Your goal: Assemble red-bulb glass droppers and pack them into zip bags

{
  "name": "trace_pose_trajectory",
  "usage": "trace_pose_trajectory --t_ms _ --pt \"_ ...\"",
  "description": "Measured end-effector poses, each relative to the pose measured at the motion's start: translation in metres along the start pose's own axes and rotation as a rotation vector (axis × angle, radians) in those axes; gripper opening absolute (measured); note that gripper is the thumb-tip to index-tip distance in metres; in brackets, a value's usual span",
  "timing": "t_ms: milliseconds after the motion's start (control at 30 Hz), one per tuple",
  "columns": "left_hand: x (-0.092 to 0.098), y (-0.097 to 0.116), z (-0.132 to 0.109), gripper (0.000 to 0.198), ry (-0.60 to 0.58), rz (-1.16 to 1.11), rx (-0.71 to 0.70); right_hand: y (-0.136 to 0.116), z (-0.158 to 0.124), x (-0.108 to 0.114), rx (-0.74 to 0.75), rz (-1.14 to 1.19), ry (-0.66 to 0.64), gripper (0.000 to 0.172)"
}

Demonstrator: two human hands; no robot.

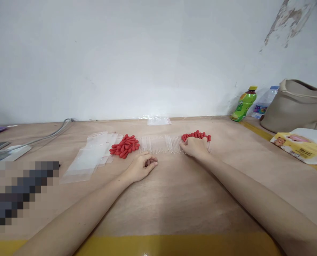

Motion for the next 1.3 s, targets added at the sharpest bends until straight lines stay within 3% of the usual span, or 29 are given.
trace_pose_trajectory --t_ms 167,267,400,500,667,867,1000,1100,1167,1233,1300 --pt "-0.001 0.002 -0.001 0.014 0.000 0.008 -0.010 -0.001 0.004 -0.006 -0.008 -0.026 0.002 0.035" --pt "0.006 -0.001 -0.002 0.014 0.108 0.078 -0.005 -0.003 0.002 -0.004 0.010 -0.031 0.074 0.036" --pt "0.036 -0.012 -0.005 0.019 0.375 0.334 0.093 -0.017 -0.013 0.007 0.191 0.119 0.288 0.026" --pt "0.067 -0.027 -0.006 0.021 0.458 0.564 0.248 -0.035 -0.032 0.008 0.429 0.252 0.347 0.019" --pt "0.107 -0.059 -0.010 0.036 0.398 0.784 0.529 -0.050 -0.052 0.003 0.644 0.366 0.258 0.012" --pt "0.111 -0.086 -0.017 0.044 0.279 0.749 0.676 -0.050 -0.054 0.003 0.667 0.389 0.270 0.015" --pt "0.110 -0.089 -0.018 0.032 0.303 0.718 0.668 -0.050 -0.054 0.002 0.667 0.374 0.284 0.016" --pt "0.114 -0.081 -0.017 0.027 0.430 0.733 0.608 -0.050 -0.054 0.001 0.676 0.370 0.306 0.018" --pt "0.113 -0.063 -0.015 0.024 0.561 0.732 0.481 -0.050 -0.054 0.001 0.696 0.392 0.323 0.019" --pt "0.102 -0.040 -0.011 0.022 0.613 0.646 0.286 -0.050 -0.054 0.001 0.708 0.424 0.336 0.018" --pt "0.076 -0.018 -0.003 0.019 0.476 0.457 0.087 -0.048 -0.053 0.001 0.707 0.449 0.337 0.016"
Point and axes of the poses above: each hand's wrist, its own z-axis towards the middle knuckle, its own x-axis out of the back of the hand, y = z × x, the point moved 7 cm from there along z, towards the middle knuckle, and after that the axes turned 5 degrees about -x, right-handed, at the moved point
